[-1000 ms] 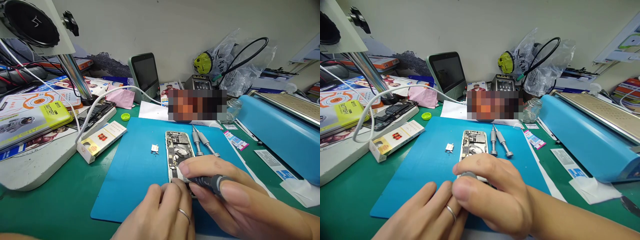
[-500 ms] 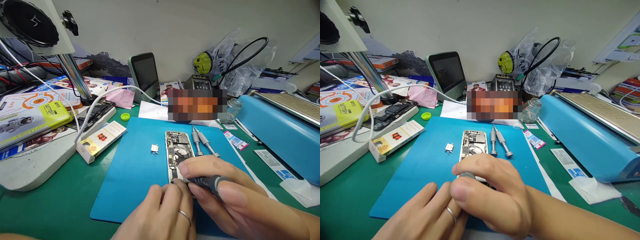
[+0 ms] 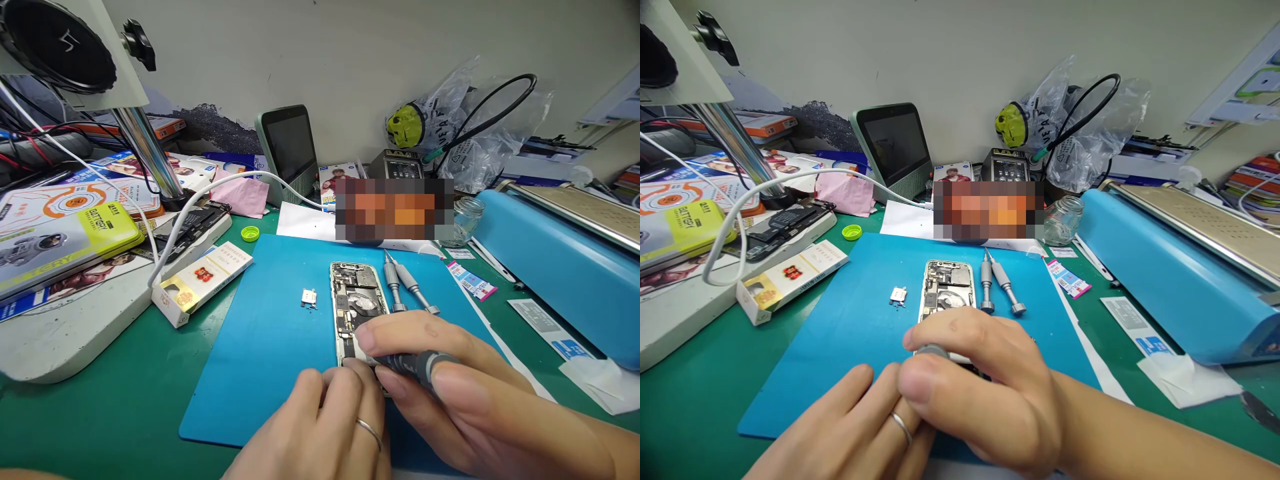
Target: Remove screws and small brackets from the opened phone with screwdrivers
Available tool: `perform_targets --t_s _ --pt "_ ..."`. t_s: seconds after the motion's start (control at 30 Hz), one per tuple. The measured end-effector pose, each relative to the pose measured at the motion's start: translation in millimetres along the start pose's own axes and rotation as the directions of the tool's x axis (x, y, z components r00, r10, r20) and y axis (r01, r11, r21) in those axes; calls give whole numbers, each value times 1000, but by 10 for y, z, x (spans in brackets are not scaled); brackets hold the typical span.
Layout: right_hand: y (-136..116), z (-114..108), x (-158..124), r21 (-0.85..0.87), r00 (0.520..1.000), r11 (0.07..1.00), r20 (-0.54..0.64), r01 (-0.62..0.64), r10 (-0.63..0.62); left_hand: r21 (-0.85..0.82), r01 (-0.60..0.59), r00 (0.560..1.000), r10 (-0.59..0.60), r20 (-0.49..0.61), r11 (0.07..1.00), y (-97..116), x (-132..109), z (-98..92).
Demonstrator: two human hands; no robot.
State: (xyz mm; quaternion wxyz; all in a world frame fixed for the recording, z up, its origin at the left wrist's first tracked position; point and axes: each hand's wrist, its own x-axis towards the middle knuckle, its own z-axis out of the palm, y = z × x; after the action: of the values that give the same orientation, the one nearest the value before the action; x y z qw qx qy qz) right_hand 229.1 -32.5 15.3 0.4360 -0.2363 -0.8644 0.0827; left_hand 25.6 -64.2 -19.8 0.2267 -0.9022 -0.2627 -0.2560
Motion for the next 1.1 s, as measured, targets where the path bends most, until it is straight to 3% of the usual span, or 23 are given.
perform_targets --t_s 0.13,0.53,0.87,1.1 --pt "33 -8 -7 -7 993 998 108 55 -54 19 -63 997 62 54 998 -63 3 -41" --pt "26 -10 15 -3 994 998 94 55 -54 25 -25 998 23 50 999 -25 -4 -42" --pt "44 25 -1 -40 993 997 104 68 -64 -6 16 1000 -16 -24 1000 -4 12 5" --pt "65 6 -50 -24 992 996 92 84 -82 -23 -36 999 36 -1 999 -58 39 -25"
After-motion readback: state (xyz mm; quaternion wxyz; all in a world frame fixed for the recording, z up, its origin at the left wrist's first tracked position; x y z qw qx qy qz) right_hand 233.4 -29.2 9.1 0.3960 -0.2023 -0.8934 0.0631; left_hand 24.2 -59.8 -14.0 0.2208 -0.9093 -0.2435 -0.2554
